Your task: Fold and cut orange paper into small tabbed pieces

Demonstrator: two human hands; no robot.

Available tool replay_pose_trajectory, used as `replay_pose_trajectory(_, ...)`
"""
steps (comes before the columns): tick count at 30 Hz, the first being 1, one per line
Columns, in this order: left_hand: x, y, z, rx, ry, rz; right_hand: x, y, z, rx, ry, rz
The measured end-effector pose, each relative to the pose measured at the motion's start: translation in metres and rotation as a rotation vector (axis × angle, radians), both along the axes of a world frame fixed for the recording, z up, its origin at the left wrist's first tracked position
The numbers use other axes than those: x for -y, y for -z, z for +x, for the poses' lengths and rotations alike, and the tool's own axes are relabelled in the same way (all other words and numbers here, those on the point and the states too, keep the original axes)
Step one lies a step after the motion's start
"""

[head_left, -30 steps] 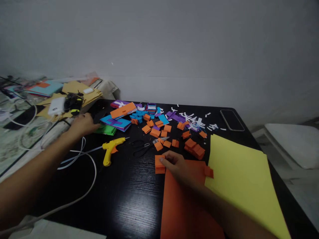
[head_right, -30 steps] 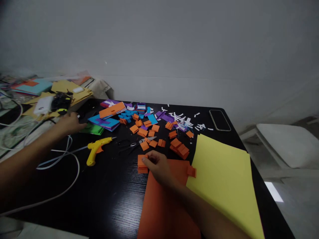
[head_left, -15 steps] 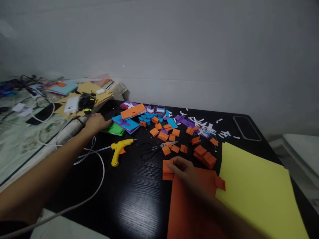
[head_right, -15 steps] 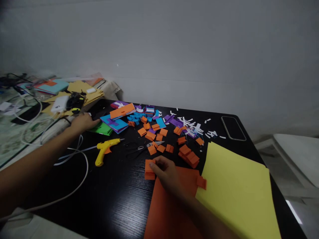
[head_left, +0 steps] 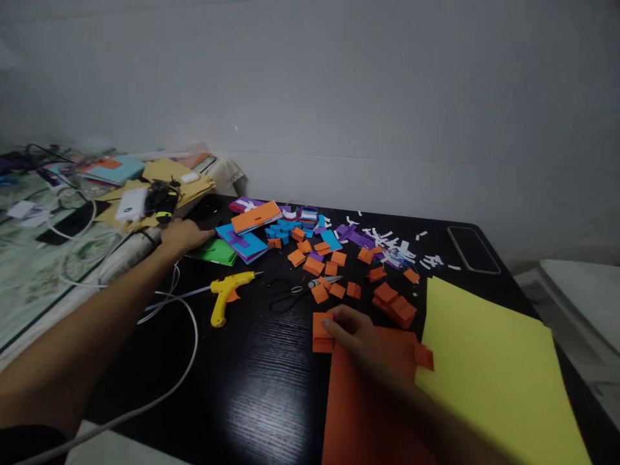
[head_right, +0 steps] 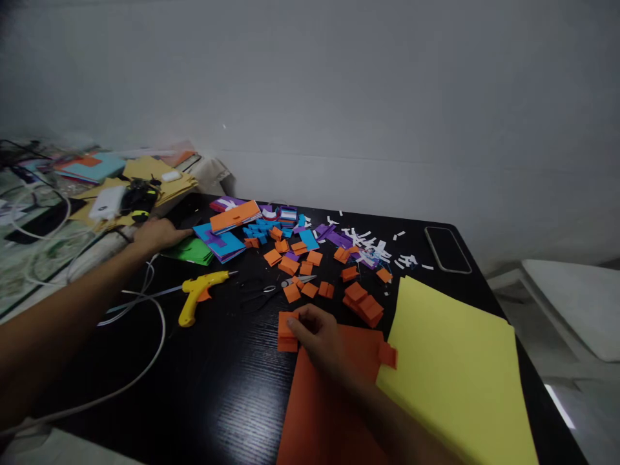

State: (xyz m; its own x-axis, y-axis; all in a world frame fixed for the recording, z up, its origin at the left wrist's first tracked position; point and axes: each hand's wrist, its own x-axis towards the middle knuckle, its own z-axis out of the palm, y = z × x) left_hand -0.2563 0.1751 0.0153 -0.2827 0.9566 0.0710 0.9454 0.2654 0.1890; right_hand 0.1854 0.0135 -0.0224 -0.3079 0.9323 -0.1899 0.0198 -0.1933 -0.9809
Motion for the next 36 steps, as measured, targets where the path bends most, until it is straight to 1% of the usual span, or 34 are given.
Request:
replay_pose_trajectory(3,-0.009,-0.001,0.002,-0.101,-0.148,-0.144,0.000,0.002,0.000,-0.003,0.001,-0.004)
replay_pose_trajectory(5,-0.009,-0.003,0.005,-0.154,-0.164,-0.196,0.000,0.004,0.000,0.002,-0.003,-0.001)
replay_pose_trajectory(8,0.000,-0.006,0.009,-0.232,-0.143,-0.200,0.000,0.004,0.001,0.004,-0.001,0.002)
replay_pose_trajectory(14,0.043,-0.013,0.009,-0.357,-0.038,-0.097,0.000,0.002,0.000,-0.002,-0.005,0.019)
replay_pose_trajectory(17,0.057,-0.013,0.008,-0.387,0.016,-0.068,0.000,0.002,0.001,-0.011,-0.005,0.019)
replay_pose_trajectory(20,0.053,-0.010,0.010,-0.393,0.052,-0.057,0.001,0.004,0.001,-0.009,0.005,0.021)
replay_pose_trajectory(24,0.029,-0.005,0.013,-0.376,0.056,-0.061,0.001,0.006,0.002,-0.002,0.011,0.014)
replay_pose_trajectory(26,0.019,-0.006,0.013,-0.369,0.045,-0.047,0.000,0.007,0.002,-0.003,0.015,0.012)
replay_pose_trajectory(28,0.014,-0.010,0.010,-0.366,0.038,-0.026,0.000,0.007,0.002,-0.002,0.015,0.013)
replay_pose_trajectory(30,0.016,-0.015,0.006,-0.365,0.033,-0.018,0.000,0.006,0.002,0.000,0.008,0.010)
replay_pose_trajectory(33,0.026,-0.020,0.000,-0.360,0.037,-0.033,-0.001,0.005,0.002,0.007,-0.004,0.007)
replay_pose_trajectory(36,0.035,-0.020,-0.004,-0.349,0.042,-0.056,-0.001,0.005,0.002,-0.001,-0.008,0.010)
